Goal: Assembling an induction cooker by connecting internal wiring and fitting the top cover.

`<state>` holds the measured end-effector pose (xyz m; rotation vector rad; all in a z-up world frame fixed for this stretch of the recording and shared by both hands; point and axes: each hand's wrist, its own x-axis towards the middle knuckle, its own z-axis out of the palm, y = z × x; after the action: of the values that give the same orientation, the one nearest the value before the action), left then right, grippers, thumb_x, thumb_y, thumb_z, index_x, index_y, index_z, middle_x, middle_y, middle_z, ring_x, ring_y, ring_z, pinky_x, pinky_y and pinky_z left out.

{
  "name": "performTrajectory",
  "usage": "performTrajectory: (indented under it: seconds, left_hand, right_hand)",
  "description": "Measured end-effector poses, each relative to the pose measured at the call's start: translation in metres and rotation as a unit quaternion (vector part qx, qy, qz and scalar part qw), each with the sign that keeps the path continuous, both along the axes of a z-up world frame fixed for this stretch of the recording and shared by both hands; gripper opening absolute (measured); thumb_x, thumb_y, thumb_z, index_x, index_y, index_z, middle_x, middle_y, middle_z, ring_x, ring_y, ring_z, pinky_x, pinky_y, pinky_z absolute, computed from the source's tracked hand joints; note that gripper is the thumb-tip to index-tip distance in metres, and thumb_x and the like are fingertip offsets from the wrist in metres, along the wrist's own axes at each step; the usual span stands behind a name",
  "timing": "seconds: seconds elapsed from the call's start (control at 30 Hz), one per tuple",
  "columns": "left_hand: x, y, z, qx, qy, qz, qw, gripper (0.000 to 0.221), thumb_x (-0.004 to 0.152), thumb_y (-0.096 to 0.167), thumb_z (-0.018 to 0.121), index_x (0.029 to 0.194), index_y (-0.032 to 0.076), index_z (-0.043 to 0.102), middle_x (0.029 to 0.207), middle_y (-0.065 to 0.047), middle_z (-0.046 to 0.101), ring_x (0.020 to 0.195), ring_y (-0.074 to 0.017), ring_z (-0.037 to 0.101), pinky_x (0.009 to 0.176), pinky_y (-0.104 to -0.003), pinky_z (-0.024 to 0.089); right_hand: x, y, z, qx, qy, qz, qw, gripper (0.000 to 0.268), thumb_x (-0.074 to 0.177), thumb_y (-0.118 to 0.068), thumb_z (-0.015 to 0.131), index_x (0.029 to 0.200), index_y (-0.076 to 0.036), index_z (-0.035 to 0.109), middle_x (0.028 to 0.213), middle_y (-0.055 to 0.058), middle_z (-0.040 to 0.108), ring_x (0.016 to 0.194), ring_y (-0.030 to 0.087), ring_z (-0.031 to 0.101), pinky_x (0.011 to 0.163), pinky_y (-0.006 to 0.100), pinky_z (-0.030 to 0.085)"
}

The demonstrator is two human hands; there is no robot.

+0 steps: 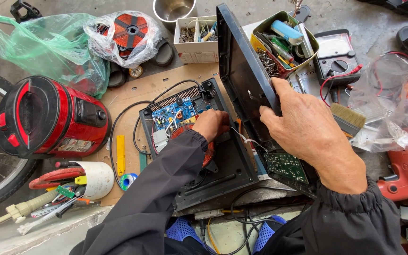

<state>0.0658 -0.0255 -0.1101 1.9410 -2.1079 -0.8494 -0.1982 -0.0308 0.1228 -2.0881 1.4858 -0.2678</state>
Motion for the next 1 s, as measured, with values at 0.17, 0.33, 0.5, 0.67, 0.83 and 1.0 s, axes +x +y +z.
performTrajectory:
  seconds: [0.17,0.33,0.5,0.67,0.83,1.0]
  left_hand:
    - [0.003,0.002,-0.003,-0.084,-0.151,-0.121,0.978,0.019,0.094,0.011,0.074,0.110,0.010,0.084,0.115,-0.008,0.076,0.096,-0.0344,0.076,0.084,-0.047,0.064]
    - [0.011,0.030,0.016,-0.076,-0.183,-0.185,0.963,0.008,0.096,0.013,0.076,0.096,0.008,0.083,0.101,-0.010,0.073,0.085,-0.0282,0.072,0.081,-0.042,0.064]
    - [0.017,0.071,0.046,-0.011,-0.105,-0.238,0.965,0.021,0.085,0.015,0.083,0.105,0.009,0.086,0.107,-0.009,0.083,0.089,-0.0316,0.078,0.085,-0.044,0.065]
    - [0.003,0.105,0.094,0.111,0.101,-0.138,0.979,0.033,0.086,0.018,0.064,0.105,0.006,0.088,0.108,-0.011,0.082,0.082,-0.0266,0.079,0.075,-0.035,0.066]
    - [-0.010,0.118,0.128,0.266,0.313,0.016,0.912,0.030,0.097,0.008,0.062,0.117,0.001,0.082,0.089,-0.010,0.081,0.076,-0.0153,0.077,0.071,-0.026,0.064]
    - [-0.008,0.113,0.152,0.293,0.452,0.165,0.826,0.026,0.101,0.000,0.055,0.115,-0.005,0.077,0.092,-0.014,0.075,0.082,-0.0175,0.073,0.079,-0.028,0.065]
  right_hand:
    - [-0.001,-0.001,0.001,0.002,0.004,-0.002,1.000,0.054,0.097,-0.026,0.065,0.148,-0.008,0.061,0.104,0.026,0.082,0.086,0.054,0.077,0.072,0.061,0.059]
    - [-0.002,-0.001,0.000,0.000,-0.005,-0.007,1.000,0.055,0.098,-0.026,0.065,0.149,-0.008,0.060,0.104,0.026,0.081,0.085,0.055,0.076,0.072,0.062,0.058]
    - [-0.001,-0.002,0.001,0.014,0.008,-0.012,1.000,0.059,0.098,-0.026,0.065,0.154,-0.010,0.058,0.107,0.026,0.082,0.086,0.053,0.078,0.074,0.061,0.060]
    - [-0.001,-0.002,0.002,0.007,-0.017,-0.013,1.000,0.060,0.097,-0.023,0.065,0.154,-0.007,0.060,0.110,0.027,0.081,0.090,0.053,0.077,0.075,0.060,0.060]
    - [0.000,-0.003,0.001,0.004,-0.019,-0.012,1.000,0.058,0.096,-0.022,0.065,0.152,-0.007,0.061,0.112,0.027,0.080,0.089,0.052,0.078,0.075,0.059,0.060]
    - [0.002,-0.003,-0.001,-0.007,-0.013,-0.009,1.000,0.057,0.096,-0.023,0.065,0.150,-0.006,0.062,0.113,0.028,0.080,0.090,0.053,0.077,0.075,0.059,0.060]
